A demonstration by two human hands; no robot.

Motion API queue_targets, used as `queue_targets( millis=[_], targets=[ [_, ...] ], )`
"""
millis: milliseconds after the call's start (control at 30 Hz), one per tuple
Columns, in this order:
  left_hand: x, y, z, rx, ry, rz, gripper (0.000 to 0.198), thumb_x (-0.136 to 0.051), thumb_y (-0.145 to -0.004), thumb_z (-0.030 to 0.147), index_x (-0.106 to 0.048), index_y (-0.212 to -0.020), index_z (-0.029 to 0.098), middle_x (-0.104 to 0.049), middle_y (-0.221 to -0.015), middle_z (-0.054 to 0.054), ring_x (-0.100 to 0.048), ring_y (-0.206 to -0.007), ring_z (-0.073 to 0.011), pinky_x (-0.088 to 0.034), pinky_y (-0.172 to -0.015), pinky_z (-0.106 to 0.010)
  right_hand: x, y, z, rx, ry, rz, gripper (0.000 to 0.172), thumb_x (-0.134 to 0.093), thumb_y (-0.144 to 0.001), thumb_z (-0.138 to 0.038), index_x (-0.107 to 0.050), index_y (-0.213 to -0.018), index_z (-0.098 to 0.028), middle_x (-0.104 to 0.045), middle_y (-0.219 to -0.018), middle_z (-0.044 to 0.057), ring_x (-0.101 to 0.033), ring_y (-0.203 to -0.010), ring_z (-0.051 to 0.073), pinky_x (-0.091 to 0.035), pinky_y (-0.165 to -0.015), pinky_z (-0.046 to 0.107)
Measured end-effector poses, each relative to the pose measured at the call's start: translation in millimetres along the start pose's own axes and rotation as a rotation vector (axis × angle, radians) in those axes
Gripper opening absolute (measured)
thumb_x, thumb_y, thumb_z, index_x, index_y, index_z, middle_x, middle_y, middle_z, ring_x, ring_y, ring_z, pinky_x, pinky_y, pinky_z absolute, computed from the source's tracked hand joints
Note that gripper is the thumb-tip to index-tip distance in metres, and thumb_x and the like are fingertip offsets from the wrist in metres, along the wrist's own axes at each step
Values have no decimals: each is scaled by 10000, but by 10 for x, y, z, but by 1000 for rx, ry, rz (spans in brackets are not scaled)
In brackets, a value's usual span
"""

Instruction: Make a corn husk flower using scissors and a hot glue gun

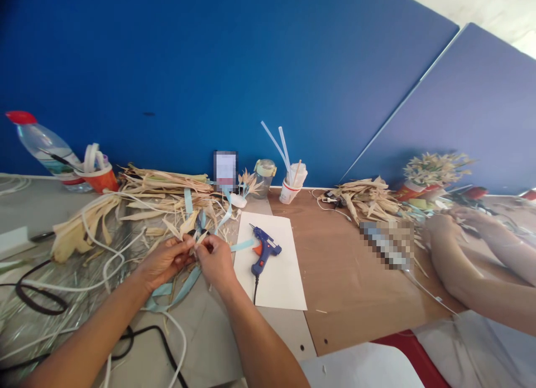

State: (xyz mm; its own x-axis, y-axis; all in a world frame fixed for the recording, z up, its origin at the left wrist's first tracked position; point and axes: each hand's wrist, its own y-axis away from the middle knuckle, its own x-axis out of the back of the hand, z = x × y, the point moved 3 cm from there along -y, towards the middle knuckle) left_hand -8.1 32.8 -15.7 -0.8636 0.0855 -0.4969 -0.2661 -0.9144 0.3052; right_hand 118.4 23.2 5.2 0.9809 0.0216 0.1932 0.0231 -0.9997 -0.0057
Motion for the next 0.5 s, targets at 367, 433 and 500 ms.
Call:
queue_targets(
  millis=[367, 433, 500],
  targets=[
    [1, -14, -9, -30, -58, -19, 239, -752, -668, 298, -561, -634, 159, -394, -426, 82, -416, -436, -71, -431, -529, -219, 1, -14, 87, -67, -108, -72, 139, -506, -747, -262, -465, -632, -195, -533, -518, -43, -512, -495, 113, -371, -484, 212],
    [10, -26, -21, -40, -56, -42, 245, -741, -681, 303, -552, -621, 159, -402, -428, 77, -432, -440, -77, -430, -526, -221, -6, -13, 91, -85, -133, -77, 135, -509, -752, -260, -466, -641, -196, -551, -516, -38, -542, -495, 120, -384, -483, 212],
    [17, -37, -33, -41, -61, -58, 257, -735, -690, 313, -544, -614, 158, -415, -430, 74, -446, -439, -79, -427, -518, -219, -5, -9, 77, -100, -136, -84, 134, -511, -756, -251, -469, -641, -195, -558, -510, -38, -555, -490, 121, -390, -480, 209]
  ],
)
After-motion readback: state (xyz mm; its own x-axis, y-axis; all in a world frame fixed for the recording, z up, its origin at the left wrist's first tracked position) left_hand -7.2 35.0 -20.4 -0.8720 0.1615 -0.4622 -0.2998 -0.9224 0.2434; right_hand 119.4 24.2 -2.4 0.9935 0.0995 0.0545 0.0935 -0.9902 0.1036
